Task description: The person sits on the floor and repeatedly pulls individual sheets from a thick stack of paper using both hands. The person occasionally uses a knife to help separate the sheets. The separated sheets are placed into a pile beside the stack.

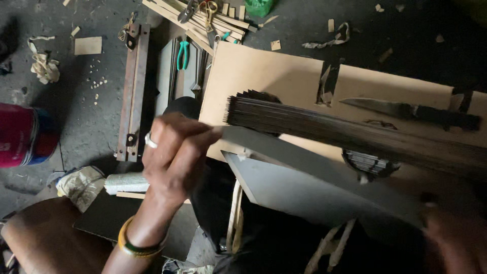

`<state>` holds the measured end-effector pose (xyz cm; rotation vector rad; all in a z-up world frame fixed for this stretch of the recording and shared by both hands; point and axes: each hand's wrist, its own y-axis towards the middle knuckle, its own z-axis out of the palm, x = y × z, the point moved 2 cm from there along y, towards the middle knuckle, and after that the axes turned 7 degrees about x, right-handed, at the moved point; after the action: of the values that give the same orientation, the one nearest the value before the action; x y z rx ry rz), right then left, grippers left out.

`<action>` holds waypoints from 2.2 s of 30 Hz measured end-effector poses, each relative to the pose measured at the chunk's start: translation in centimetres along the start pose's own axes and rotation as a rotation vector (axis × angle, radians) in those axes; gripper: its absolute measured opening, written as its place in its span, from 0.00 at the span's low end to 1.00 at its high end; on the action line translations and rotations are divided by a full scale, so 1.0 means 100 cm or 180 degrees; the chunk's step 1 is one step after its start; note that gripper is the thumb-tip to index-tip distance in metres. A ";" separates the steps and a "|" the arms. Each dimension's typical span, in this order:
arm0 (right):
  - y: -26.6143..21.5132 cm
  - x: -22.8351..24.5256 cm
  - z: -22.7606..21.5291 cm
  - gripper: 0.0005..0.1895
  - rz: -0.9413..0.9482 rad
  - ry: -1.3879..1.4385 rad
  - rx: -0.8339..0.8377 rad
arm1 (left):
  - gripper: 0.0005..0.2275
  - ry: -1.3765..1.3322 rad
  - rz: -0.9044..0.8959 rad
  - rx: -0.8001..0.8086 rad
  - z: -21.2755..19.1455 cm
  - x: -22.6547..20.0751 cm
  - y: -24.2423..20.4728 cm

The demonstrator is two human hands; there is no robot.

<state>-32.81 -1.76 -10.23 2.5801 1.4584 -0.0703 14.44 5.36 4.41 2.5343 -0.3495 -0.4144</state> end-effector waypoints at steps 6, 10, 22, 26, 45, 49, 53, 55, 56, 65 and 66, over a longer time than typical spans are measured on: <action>0.016 -0.008 -0.006 0.14 -0.0070 -0.0014 -0.0010 | 0.10 0.0399 -0.0279 0.0077 -0.002 -0.007 0.020; 0.030 -0.014 -0.026 0.13 -0.0263 0.0019 -0.0165 | 0.09 0.0308 -0.0520 0.0291 -0.005 -0.002 0.024; 0.046 -0.014 -0.037 0.10 0.1075 0.0858 0.0657 | 0.05 0.0275 -0.0739 0.0492 -0.009 -0.002 0.034; 0.052 -0.009 -0.042 0.17 0.1689 0.1422 0.0925 | 0.06 -0.0024 -0.0757 0.0444 -0.007 0.007 0.037; 0.103 -0.002 -0.127 0.09 0.0578 0.0516 -0.0674 | 0.09 0.0126 -0.1007 0.0003 0.022 -0.004 -0.017; 0.109 0.001 -0.126 0.12 0.0815 0.0320 -0.0983 | 0.09 0.0279 -0.0845 0.0104 0.031 0.002 -0.033; 0.111 0.003 -0.122 0.14 0.0939 0.0453 -0.1109 | 0.08 0.0206 -0.0866 0.0136 0.034 0.003 -0.035; 0.110 0.003 -0.121 0.14 0.0996 0.0567 -0.1102 | 0.06 0.0209 -0.0870 0.0157 0.034 0.001 -0.030; 0.109 0.003 -0.121 0.13 0.1035 0.0615 -0.1093 | 0.05 0.0247 -0.0880 0.0184 0.034 -0.001 -0.027; 0.104 0.007 -0.118 0.10 0.1221 0.0797 -0.1246 | 0.14 0.0069 0.0167 0.0737 0.052 -0.069 0.042; 0.103 0.008 -0.118 0.10 0.1264 0.0852 -0.1257 | 0.12 -0.0024 0.0331 0.0756 0.062 -0.078 0.052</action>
<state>-24.09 -4.20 2.60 2.5457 0.8797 0.5729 4.22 0.80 4.01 2.7293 -0.5603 -0.3611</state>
